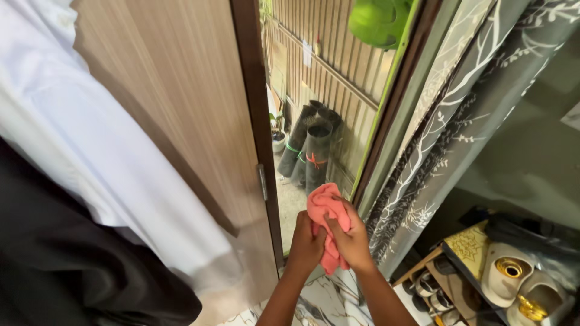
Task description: The person wipes a mirror by hand using a cloth. They move the cloth in broad strokes across the glass, stop to fold the cloth, and then continue cleaning the lower portion and edges of the mirror surface.
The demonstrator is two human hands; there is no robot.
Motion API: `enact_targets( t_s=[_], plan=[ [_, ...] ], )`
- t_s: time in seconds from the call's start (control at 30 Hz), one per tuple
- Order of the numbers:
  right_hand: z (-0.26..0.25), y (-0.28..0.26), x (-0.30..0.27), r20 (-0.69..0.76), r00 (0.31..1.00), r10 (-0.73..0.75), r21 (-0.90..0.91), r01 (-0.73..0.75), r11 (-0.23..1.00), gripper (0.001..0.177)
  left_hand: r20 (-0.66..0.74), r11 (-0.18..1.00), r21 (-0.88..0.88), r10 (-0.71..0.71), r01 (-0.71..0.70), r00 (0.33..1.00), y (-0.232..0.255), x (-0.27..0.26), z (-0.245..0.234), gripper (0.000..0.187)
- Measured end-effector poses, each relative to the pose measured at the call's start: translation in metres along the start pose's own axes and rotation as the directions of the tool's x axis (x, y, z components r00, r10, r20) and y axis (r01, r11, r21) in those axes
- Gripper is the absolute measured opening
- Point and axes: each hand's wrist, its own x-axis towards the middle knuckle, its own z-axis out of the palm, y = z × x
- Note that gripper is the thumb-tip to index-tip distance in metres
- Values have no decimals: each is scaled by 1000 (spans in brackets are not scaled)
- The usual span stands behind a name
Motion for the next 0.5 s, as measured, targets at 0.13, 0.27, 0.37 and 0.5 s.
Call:
enact_targets(
  t_s=[0.13, 0.27, 0.37, 0.5],
  plan=[
    [6, -5, -3, -131, 982, -134, -274, 95, 957, 32, -77, 996, 72, 66, -60, 995, 5, -8, -14, 51],
    [7, 6, 14, -175, 922, -346, -463, 234, 855, 38, -275, 929, 368, 158, -47, 948, 7, 7, -32, 56],
    [8, 10, 44, -108, 909, -402, -611, 258, 748, 41, -384, 742, 664, 448, -95, 808, -1, 39, -49, 57],
    [16, 3, 90, -25, 875, -484, -692, 334, 640, 41, -241, 429, 894, 705, -130, 668, -20, 92, -65, 56]
  ],
)
